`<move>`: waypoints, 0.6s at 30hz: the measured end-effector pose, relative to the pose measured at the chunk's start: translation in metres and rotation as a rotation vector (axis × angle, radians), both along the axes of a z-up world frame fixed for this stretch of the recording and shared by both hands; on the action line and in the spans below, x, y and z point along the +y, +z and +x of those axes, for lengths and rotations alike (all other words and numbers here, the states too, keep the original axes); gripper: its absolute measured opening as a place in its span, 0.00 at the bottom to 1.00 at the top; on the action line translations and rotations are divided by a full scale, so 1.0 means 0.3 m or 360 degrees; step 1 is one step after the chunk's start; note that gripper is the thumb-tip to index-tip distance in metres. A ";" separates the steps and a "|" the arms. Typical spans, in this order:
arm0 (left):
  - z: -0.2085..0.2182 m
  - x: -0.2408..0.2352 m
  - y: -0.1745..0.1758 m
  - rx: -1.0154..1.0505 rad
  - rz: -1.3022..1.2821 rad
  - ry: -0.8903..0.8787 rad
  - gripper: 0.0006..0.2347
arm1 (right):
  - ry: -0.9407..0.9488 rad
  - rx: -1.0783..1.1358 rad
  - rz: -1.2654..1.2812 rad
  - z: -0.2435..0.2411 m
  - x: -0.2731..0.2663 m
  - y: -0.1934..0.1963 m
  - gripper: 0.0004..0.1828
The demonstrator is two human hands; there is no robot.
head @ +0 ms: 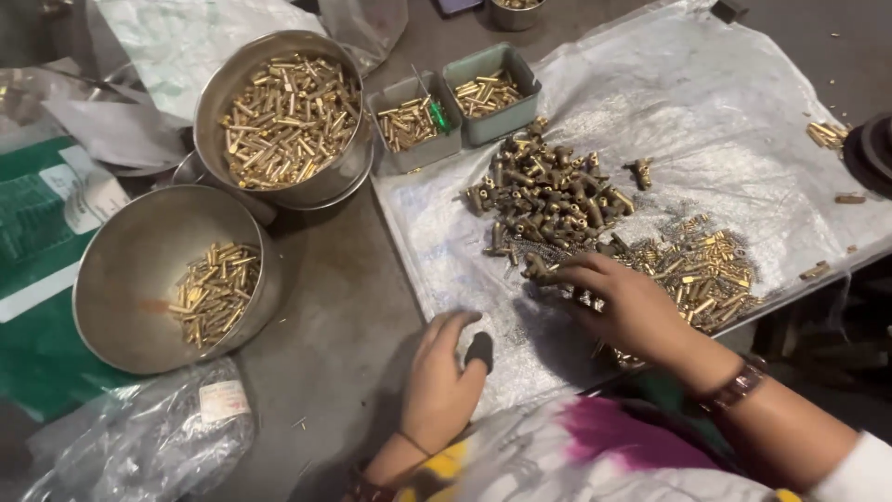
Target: The person processes small brass fittings at a workbench, holding each fitting against a spinning rotary tool to deburr or finish it, then drops the finished piece into a metal bowl. They repeatedly pick new fittings from a pile, work them one at a time, and later gather processed fittings into a plastic bag.
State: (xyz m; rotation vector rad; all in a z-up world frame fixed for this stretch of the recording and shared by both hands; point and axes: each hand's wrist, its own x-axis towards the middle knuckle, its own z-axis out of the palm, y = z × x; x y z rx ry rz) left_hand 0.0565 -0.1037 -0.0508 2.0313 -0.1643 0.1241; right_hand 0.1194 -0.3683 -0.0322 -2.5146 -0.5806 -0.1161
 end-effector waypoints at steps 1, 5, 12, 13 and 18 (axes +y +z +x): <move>-0.014 0.011 0.010 0.0193 0.0112 0.0032 0.18 | 0.0027 0.0053 -0.0021 0.023 0.042 0.030 0.23; -0.023 0.036 -0.006 0.0725 0.0542 -0.0174 0.12 | -0.0050 0.0237 -0.0168 0.102 0.107 -0.042 0.16; 0.198 -0.082 -0.068 0.0748 0.0906 -0.0692 0.13 | -0.0135 0.0306 0.0584 0.120 -0.105 -0.048 0.10; 0.231 -0.126 -0.072 0.0754 0.0914 -0.0778 0.13 | -0.0295 0.0390 0.0750 0.104 -0.144 -0.018 0.10; 0.311 -0.345 -0.012 0.0767 0.0737 -0.1043 0.14 | -0.0809 0.0494 0.0792 0.000 -0.280 0.075 0.10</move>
